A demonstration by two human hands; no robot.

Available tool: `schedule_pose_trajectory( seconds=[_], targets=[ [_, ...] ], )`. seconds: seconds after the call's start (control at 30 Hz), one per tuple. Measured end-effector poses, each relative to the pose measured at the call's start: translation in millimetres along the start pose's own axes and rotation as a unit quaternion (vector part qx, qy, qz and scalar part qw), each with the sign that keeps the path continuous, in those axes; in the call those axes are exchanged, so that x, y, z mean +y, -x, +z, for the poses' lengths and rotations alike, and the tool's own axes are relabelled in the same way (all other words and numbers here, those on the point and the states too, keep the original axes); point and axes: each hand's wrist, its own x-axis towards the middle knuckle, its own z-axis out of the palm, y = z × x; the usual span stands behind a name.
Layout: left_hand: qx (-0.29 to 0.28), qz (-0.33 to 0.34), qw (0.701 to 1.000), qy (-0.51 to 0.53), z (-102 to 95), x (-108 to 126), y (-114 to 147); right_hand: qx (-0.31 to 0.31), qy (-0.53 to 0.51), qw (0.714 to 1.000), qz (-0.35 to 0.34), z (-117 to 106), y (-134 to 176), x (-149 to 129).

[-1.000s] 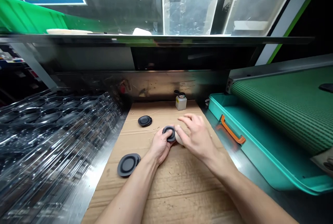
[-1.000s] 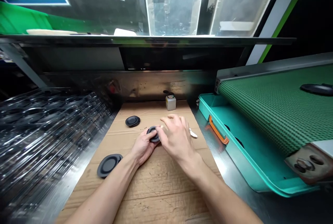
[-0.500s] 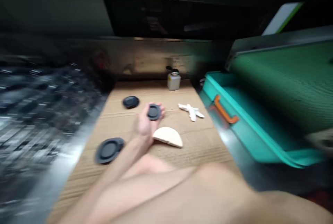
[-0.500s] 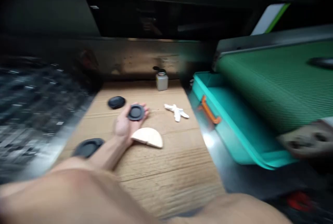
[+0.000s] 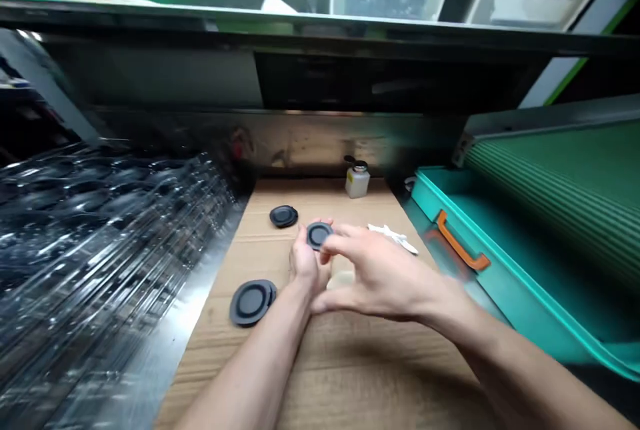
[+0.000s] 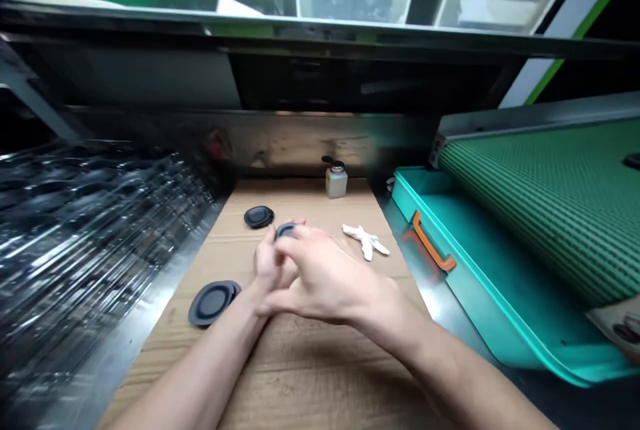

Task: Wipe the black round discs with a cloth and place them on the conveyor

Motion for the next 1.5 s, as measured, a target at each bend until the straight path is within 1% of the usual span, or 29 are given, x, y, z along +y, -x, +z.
schedule_pose_trajectory(
  seconds=[0.07,0.1,0.17,0.2,0.27,0.3,0.37,0.4,0.43,0.47,0.5,0.57,0.67,0.7,0.77,0.83,0.87,0.93,1.0,1.1,1.17,1.23,1.3,1.33,1.43,1.5],
  targets=[
    [0.024,0.005,1.0,0.018,3.0,-2,2,-0.07,0.101,0.991,-0.045,9,-9,22],
    [0.034,0.005,0.999,0.026,4.1,-3,3,-0.095,0.126,0.987,-0.035,14,-11,35],
    [0.04,0.0,0.999,0.035,5.5,-2,3,-0.114,0.147,0.982,-0.036,18,-13,57],
    [0.039,0.001,0.999,0.035,5.8,-2,3,-0.111,0.147,0.982,-0.042,18,-12,65],
    [0.036,0.007,0.999,0.027,6.4,-1,4,-0.068,0.139,0.987,-0.045,14,-11,70],
    [0.032,0.01,0.999,0.018,7.0,-2,5,-0.029,0.132,0.99,-0.037,13,-11,69],
    [0.013,0.018,1.0,-0.006,9.3,-5,8,0.072,0.118,0.99,-0.001,15,-15,64],
    [-0.005,0.019,1.0,-0.018,10.8,-8,10,0.121,0.118,0.985,0.02,19,-18,61],
    [-0.026,0.021,0.999,-0.029,12.4,-10,12,0.157,0.127,0.979,0.039,24,-22,59],
    [-0.048,0.021,0.998,-0.037,13.8,-13,14,0.177,0.144,0.972,0.054,30,-26,57],
    [-0.067,0.018,0.997,-0.043,15.0,-15,16,0.183,0.169,0.966,0.066,35,-30,57],
    [-0.087,0.003,0.995,-0.051,16.0,-19,19,0.176,0.229,0.954,0.086,44,-37,58],
    [-0.081,-0.01,0.995,-0.064,14.8,-20,19,0.179,0.289,0.93,0.139,50,-41,59],
    [-0.072,-0.006,0.995,-0.068,14.0,-20,18,0.175,0.295,0.928,0.146,51,-40,59],
    [-0.058,0.006,0.996,-0.073,12.4,-20,17,0.153,0.286,0.938,0.124,51,-38,57],
    [-0.056,0.006,0.996,-0.073,11.5,-20,16,0.132,0.27,0.949,0.098,51,-38,55],
    [-0.061,0.003,0.996,-0.072,11.4,-20,16,0.133,0.268,0.949,0.103,50,-38,55],
    [-0.07,0.001,0.995,-0.07,11.8,-20,16,0.153,0.274,0.939,0.141,46,-39,59],
    [-0.057,0.01,0.996,-0.064,13.0,-20,16,0.161,0.27,0.935,0.161,43,-36,64],
    [-0.038,0.008,0.997,-0.062,15.6,-19,17,0.128,0.209,0.962,0.12,40,-27,71],
    [-0.054,0.0,0.996,-0.069,17.0,-20,18,0.115,0.167,0.974,0.095,40,-24,71],
    [-0.079,-0.002,0.994,-0.076,16.8,-21,19,0.136,0.17,0.97,0.106,41,-25,66],
    [-0.087,0.001,0.993,-0.078,14.8,-21,18,0.155,0.2,0.959,0.124,42,-30,60],
    [-0.082,0.001,0.994,-0.079,13.4,-21,18,0.151,0.212,0.958,0.123,43,-31,57],
    [-0.065,-0.006,0.995,-0.076,10.4,-19,16,0.107,0.231,0.962,0.102,43,-32,54],
    [-0.076,-0.017,0.994,-0.073,11.1,-19,15,0.114,0.261,0.95,0.129,41,-30,57]
  ],
)
